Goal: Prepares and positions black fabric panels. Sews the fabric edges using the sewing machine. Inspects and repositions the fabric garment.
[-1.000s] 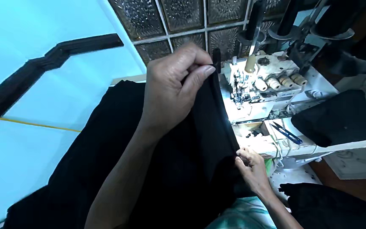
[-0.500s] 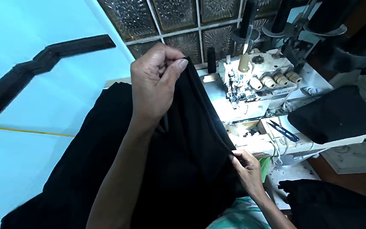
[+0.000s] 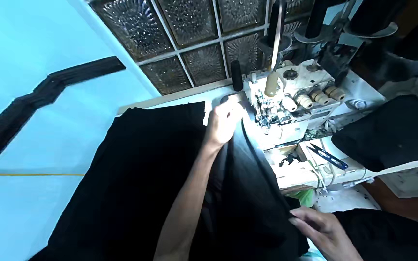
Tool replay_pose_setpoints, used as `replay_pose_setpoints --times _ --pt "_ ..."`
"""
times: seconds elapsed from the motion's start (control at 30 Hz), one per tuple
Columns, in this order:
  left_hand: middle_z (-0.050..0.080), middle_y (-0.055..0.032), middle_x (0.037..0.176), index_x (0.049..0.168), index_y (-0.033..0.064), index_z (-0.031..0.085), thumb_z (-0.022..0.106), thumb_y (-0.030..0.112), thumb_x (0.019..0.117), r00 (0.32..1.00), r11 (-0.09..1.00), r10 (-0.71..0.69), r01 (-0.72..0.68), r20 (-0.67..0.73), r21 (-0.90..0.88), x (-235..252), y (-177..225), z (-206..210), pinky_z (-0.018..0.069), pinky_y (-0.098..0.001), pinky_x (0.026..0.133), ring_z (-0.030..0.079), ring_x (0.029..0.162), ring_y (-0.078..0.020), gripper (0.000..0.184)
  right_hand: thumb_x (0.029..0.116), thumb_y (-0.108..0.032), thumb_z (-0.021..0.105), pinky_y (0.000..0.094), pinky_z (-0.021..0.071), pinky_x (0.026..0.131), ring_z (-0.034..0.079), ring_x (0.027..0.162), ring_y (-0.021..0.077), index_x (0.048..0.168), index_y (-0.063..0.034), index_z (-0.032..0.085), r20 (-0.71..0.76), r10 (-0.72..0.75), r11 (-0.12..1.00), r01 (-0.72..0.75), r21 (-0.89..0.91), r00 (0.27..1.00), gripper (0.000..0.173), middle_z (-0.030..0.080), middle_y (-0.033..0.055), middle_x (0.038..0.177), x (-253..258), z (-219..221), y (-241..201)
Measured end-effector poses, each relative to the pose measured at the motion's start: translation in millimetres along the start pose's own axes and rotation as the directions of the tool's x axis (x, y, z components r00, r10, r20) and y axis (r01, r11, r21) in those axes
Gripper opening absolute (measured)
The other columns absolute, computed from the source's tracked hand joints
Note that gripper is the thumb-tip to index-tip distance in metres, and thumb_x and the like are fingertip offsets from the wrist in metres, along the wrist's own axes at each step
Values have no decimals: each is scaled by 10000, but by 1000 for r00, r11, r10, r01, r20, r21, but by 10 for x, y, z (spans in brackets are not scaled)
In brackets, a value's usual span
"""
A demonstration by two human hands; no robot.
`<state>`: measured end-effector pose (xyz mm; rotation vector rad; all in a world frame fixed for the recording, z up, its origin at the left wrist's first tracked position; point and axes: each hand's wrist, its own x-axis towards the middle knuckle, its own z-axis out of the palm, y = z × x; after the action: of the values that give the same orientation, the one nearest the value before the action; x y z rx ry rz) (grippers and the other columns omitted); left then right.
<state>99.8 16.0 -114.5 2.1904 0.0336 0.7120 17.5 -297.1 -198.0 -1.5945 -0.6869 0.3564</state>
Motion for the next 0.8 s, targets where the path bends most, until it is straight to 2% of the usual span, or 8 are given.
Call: replay_pose_setpoints --times 0.07,0.13,0.3,0.43,0.47,0.53,0.6,0.8 --pt "705 -147 943 951 -24 731 633 39 944 993 995 -28 17 111 101 -91 -181 189 517 -436 858 661 918 -241 117 922 -101 661 155 539 728 641 755 -49 931 -8 753 44 197 978 -193 -86 979 131 726 -8 837 -5 -19 301" --pt "681 -152 1043 994 13 731 647 62 970 986 984 -11 -19 166 175 -225 -208 242 483 -472 914 626 1015 -304 100 904 -56 678 170 543 783 647 799 -32 924 18 745 106 265 964 -263 -31 959 101 722 14 862 -42 -29 405" --pt "655 -156 1071 989 24 685 751 71 896 996 961 85 -91 34 262 -319 -214 374 502 -467 923 626 1020 -297 123 845 -106 746 132 505 810 623 866 -37 864 -15 751 154 155 985 -164 48 976 93 704 -4 879 29 27 511" --pt "670 -143 971 903 34 729 710 146 941 995 910 95 -73 -34 409 -352 -202 450 490 -487 872 627 967 -315 120 804 -40 723 106 491 750 590 840 -68 861 -21 707 240 195 954 -241 179 951 63 664 -40 905 114 56 475" --pt "673 -152 946 918 22 731 684 145 963 998 906 63 -46 -25 420 -370 -181 453 499 -488 855 633 946 -322 139 798 -1 703 112 506 742 597 844 -66 895 -24 700 278 204 933 -273 236 939 99 664 -45 938 115 52 468" --pt "670 -146 943 990 20 736 628 116 990 999 911 38 -33 -4 412 -422 -155 453 516 -451 854 643 933 -297 144 819 65 646 164 547 841 635 951 -46 1051 -6 700 393 206 877 -347 333 896 249 691 -48 1057 113 8 451" --pt "695 -142 980 1071 41 782 600 30 960 996 913 86 -83 9 400 -488 -149 444 507 -426 894 649 967 -285 214 857 91 582 191 542 922 642 1020 -54 1173 9 663 511 183 840 -404 363 840 337 710 -68 1112 110 -45 444" --pt "729 -116 1128 1111 122 799 599 93 934 993 908 115 -97 -21 408 -758 -16 556 476 -446 867 641 1041 -285 269 957 45 457 152 494 812 595 866 -88 979 16 670 711 134 833 -467 296 690 216 671 -75 890 47 -71 500"
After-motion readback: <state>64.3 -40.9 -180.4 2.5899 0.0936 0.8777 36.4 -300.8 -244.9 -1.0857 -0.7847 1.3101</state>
